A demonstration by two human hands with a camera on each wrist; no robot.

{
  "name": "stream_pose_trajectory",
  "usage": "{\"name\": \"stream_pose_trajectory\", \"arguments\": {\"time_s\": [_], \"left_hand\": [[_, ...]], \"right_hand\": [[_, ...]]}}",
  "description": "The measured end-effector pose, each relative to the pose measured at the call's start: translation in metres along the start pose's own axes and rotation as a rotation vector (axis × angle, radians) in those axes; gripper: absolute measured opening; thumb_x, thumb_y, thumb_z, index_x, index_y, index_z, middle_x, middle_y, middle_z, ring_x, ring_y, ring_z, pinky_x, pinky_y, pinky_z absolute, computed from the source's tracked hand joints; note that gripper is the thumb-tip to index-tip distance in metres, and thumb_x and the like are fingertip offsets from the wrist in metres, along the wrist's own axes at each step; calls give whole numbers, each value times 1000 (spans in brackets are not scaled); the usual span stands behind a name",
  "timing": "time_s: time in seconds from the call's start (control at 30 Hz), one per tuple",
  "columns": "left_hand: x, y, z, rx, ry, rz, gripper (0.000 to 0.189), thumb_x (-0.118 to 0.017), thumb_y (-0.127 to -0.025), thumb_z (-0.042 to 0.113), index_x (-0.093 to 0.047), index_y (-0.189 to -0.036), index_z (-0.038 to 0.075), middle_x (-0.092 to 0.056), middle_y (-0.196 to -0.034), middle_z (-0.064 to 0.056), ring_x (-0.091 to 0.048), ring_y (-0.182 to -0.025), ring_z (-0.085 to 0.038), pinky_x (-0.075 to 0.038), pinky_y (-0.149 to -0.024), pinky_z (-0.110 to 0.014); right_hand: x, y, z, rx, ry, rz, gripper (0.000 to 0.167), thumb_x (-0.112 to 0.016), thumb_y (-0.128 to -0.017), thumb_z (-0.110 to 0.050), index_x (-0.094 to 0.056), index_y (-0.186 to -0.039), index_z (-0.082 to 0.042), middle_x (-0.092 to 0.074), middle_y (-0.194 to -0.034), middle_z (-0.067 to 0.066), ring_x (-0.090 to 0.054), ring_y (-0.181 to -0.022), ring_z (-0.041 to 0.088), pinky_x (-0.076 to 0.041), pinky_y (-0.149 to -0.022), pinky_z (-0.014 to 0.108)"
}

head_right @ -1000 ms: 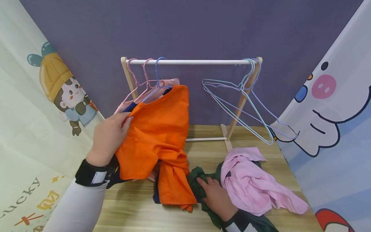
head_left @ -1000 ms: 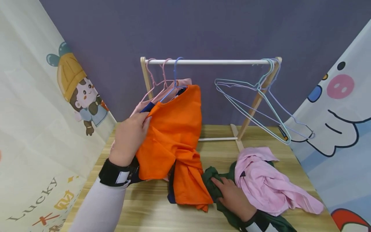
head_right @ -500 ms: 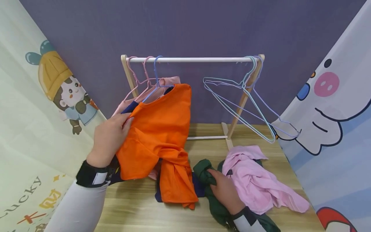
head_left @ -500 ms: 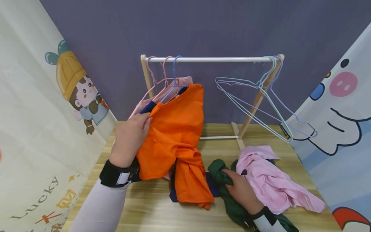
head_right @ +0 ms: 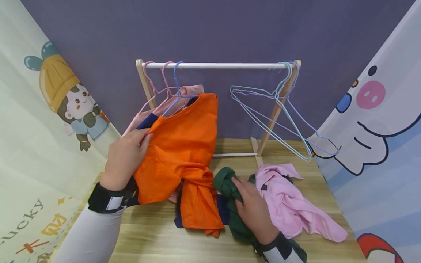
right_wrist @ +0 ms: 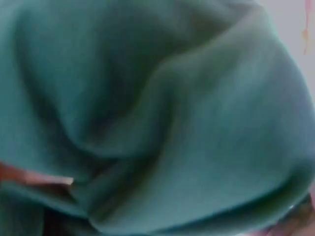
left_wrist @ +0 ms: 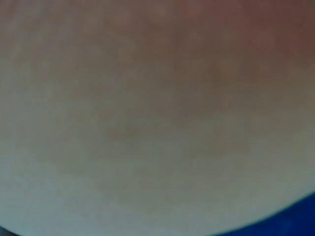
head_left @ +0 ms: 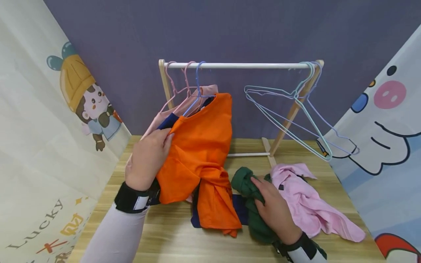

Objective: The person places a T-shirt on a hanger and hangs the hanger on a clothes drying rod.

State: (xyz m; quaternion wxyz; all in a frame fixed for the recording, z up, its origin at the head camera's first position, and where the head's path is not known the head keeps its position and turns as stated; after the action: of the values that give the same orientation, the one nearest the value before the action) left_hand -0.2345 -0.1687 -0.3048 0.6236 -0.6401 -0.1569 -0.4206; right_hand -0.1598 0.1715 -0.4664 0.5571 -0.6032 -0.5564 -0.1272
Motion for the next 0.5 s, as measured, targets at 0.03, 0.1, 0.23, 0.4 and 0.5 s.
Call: {"name": "stream_pose_trajectory", "arguments": {"time_s": [0.03, 0.1, 0.23, 0.4, 0.5], "left_hand": [[0, 0, 1, -3, -1, 2, 24, -69, -102, 26, -74, -111, 4, -74, -92, -16, -67, -72, -33, -62, -68, -49], [-1, -1, 2, -11, 0, 3, 24, -68, -102, 25, -74, -111, 4, -74, -92, -16, -68, -73, -34, -62, -69, -49], [-2, -1, 4, -13, 3, 7, 22, -67, -103, 25, -73, -108, 4, -73, -88, -15, -66, -71, -33, -61, -67, -47], [-1, 2, 6, -25, 2, 34, 22, -68, -102, 25, -73, -107, 4, -71, -83, -15, -64, -66, -32, -60, -63, -44], [0, 4, 8, -41, 4, 52, 23, -68, -102, 24, -74, -108, 2, -73, -87, -16, -65, -65, -33, -59, -62, -43]], "right_hand": [[-4, 1, -5, 16, -3, -5, 77, -84, -69, 8, -63, -141, -12, -70, -126, 17, -66, -118, 36, -55, -99, 55], [-13, 4, -12, 41, -6, -19, 72, -86, -68, 8, -68, -135, -11, -72, -123, 14, -68, -115, 32, -56, -97, 51], [-35, 11, -25, 82, 4, -72, 67, -90, -67, 4, -71, -129, -12, -74, -118, 9, -70, -110, 28, -59, -93, 47], [-68, 21, -37, 158, 55, -196, 60, -90, -74, -7, -71, -131, -14, -72, -122, 5, -70, -112, 23, -61, -92, 42], [-86, 28, -41, 188, 87, -264, 55, -89, -78, -12, -71, -129, -15, -72, -122, 3, -69, -113, 21, -62, -90, 38]]}}
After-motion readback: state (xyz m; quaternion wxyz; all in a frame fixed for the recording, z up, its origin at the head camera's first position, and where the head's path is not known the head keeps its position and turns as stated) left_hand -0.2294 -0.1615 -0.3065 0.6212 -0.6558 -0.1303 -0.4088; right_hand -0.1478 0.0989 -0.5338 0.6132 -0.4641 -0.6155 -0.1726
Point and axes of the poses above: each hand's wrist, its own y-axis away from the middle knuckle, its own x-axis out of the back of the hand, z = x × y, the point moved 8 cm from there along -y, towards the middle knuckle
